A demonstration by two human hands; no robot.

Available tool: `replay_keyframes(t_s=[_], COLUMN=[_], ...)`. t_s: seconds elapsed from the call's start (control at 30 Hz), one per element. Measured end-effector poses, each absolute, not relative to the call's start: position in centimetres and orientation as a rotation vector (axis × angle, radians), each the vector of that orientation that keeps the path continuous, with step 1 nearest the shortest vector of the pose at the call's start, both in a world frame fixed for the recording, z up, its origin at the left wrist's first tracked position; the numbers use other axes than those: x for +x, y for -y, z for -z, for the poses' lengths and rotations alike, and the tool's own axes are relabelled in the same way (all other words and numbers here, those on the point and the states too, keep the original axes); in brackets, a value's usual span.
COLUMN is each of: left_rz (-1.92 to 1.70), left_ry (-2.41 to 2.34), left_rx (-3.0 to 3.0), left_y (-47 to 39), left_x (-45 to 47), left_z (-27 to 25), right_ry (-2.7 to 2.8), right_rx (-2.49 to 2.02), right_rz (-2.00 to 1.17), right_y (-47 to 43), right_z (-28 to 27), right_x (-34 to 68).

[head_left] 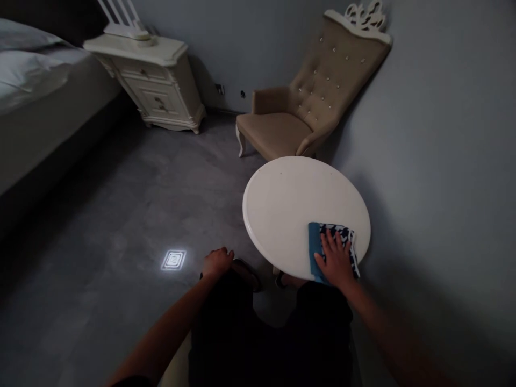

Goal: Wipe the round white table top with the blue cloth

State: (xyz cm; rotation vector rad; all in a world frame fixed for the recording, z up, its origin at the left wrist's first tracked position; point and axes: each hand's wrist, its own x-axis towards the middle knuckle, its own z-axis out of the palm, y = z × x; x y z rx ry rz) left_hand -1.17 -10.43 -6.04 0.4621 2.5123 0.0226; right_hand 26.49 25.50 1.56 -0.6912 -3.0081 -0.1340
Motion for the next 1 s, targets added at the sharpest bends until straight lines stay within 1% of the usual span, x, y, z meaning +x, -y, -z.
replay_keyframes(t_s=[0.1, 0.23, 0.37, 0.47, 0.6, 0.77, 0.9, 1.0], left_rz=[-0.031, -0.032, -0.035, -0.034, -0.023, -0.011, -0.003, 0.003], left_ry=[-2.522, -2.515, -2.493, -2.484, -2.469, -2.438, -2.43, -2.429], left_rx=[0.455, 0.445, 0.434, 0.426, 0.427, 0.438, 0.441, 0.435], left_y=[10.5, 10.5, 10.5, 10.7, 10.8, 10.6, 10.5, 10.4], left_x=[-1.0, -1.1, -1.4, -1.7, -2.2, -3.1, -3.6, -3.8], left_z=[5.9, 5.8, 5.7, 5.7, 5.8, 5.9, 6.0, 6.1], right_ry=[3.042, 3.095, 3.119, 3.111, 3.083, 3.064, 3.083, 3.043], right_rx=[-0.46, -0.201, -0.059, -0.057, -0.169, -0.364, -0.604, -0.789], right_rz=[0.066, -0.087, -0.234, -0.272, -0.3, -0.303, -0.228, -0.193], right_y=[-20.6, -16.3, -15.0, -15.6, -18.6, -25.4, -32.4, -38.3], right_z=[-1.6, -2.3, -3.2, -3.7, -3.5, -3.2, -3.6, -3.7], right_x=[24.1, 18.0, 9.6, 2.8, -5.7, -13.7, -16.7, -16.1])
